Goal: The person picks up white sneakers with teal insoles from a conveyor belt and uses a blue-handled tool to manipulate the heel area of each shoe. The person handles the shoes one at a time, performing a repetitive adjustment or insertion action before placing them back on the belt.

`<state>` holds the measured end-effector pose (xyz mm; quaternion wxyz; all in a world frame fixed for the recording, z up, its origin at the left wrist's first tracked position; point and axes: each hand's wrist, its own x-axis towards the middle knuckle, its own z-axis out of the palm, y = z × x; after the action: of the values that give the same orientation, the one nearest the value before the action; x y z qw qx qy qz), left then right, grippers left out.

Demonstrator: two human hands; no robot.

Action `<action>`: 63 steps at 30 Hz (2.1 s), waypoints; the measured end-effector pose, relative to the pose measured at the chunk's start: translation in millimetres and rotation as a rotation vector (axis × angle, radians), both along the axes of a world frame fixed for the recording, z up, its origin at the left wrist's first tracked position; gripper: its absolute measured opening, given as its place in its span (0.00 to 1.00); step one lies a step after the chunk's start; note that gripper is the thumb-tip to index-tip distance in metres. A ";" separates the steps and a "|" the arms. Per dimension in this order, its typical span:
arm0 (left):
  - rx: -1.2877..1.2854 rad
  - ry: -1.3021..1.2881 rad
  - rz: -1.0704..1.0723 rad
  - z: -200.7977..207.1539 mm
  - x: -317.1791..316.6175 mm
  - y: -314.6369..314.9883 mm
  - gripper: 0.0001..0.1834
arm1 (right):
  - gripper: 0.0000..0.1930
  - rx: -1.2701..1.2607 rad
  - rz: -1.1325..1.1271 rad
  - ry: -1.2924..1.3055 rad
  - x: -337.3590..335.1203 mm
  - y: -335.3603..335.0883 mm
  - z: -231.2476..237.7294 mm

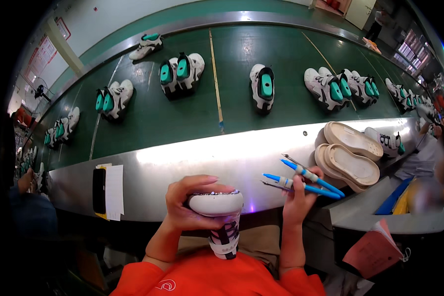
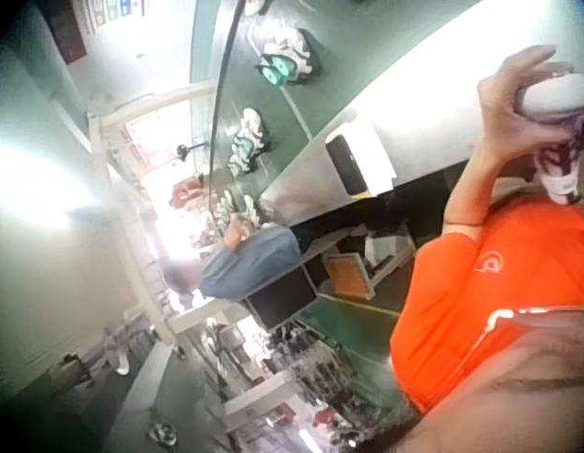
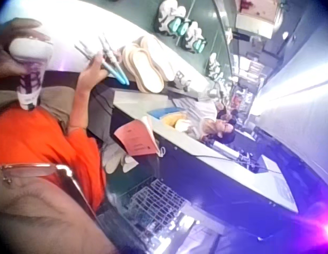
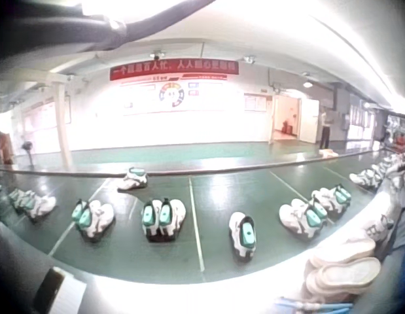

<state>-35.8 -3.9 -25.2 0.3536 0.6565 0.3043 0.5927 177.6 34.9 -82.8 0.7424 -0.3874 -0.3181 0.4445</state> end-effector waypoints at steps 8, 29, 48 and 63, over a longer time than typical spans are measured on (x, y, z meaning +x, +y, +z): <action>0.058 0.199 0.106 3.4 1.2 3.5 0.25 | 0.26 0.569 -0.200 -0.317 -29.2 -60.7 54.4; 0.146 0.286 0.076 4.6 -5.7 -3.0 0.25 | 0.22 0.650 0.115 -0.244 -34.7 -76.6 92.6; -0.256 0.666 0.468 -94.1 -83.4 86.2 0.29 | 0.13 -0.045 0.326 0.105 -6.6 -76.4 22.0; 1.009 0.908 0.438 -141.7 -36.5 -68.0 0.29 | 0.11 -0.200 0.406 0.152 -24.7 -62.7 3.8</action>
<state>-72.2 -71.8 -166.9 -0.2821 0.8458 0.2351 0.3869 152.8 -27.8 -79.0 0.6175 -0.3528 -0.2871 0.6417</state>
